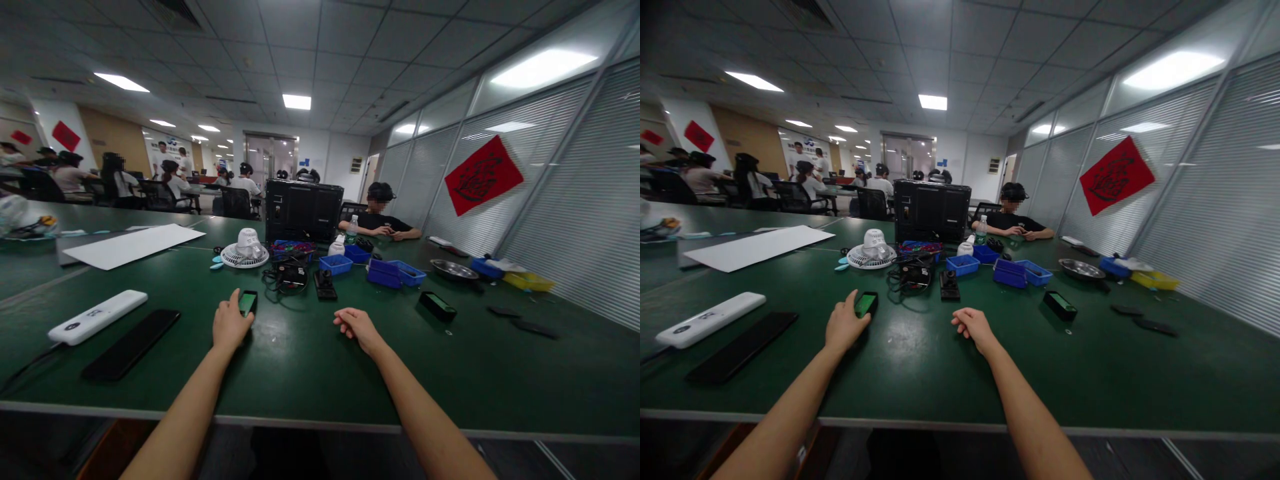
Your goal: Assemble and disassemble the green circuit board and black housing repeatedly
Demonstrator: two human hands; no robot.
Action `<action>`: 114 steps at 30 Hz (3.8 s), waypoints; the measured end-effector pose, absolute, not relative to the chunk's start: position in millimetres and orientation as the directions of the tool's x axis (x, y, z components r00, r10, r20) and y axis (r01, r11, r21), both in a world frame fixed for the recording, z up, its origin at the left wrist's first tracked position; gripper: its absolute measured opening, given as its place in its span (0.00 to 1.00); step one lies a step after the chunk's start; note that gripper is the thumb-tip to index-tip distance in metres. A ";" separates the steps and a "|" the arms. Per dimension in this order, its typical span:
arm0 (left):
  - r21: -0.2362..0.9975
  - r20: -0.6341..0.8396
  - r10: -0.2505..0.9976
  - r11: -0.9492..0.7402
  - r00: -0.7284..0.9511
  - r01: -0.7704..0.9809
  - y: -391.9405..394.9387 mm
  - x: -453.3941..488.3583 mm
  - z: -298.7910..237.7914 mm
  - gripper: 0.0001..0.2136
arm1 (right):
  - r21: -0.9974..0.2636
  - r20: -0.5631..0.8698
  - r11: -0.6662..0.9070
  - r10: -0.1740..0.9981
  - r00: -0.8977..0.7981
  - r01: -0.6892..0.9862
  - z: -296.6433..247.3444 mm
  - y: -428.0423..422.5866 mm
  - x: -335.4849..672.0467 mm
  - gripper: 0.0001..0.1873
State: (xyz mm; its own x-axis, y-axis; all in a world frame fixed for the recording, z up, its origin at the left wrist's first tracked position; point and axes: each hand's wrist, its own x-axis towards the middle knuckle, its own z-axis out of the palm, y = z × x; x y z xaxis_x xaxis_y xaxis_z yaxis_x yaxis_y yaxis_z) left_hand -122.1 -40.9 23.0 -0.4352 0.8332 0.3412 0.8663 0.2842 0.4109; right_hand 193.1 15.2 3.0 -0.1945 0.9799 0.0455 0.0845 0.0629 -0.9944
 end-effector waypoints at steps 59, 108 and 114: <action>0.473 0.270 0.824 -0.564 0.498 0.677 -49.4 -39.4 11.5 0.18 | -0.503 0.229 -0.026 0.960 0.162 0.864 28.6 1.0 195.3 0.31; 0.458 0.313 0.787 -0.616 0.532 0.641 -45.4 -42.3 5.1 0.14 | -0.401 0.815 0.324 0.554 0.172 0.857 31.3 -1.1 219.8 0.24; 0.450 0.316 0.788 -0.615 0.528 0.648 -45.6 -41.6 5.3 0.14 | -0.046 0.664 0.359 0.708 -0.240 0.932 31.9 -14.3 196.5 0.16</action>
State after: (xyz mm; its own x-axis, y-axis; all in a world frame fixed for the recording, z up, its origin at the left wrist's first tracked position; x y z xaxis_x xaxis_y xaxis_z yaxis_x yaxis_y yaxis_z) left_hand -41.6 -45.6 5.3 0.5281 0.7880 0.3163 0.6476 -0.6148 0.4502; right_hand 196.5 -14.3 31.9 -0.2405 0.7083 0.6637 0.9321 0.3592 -0.0457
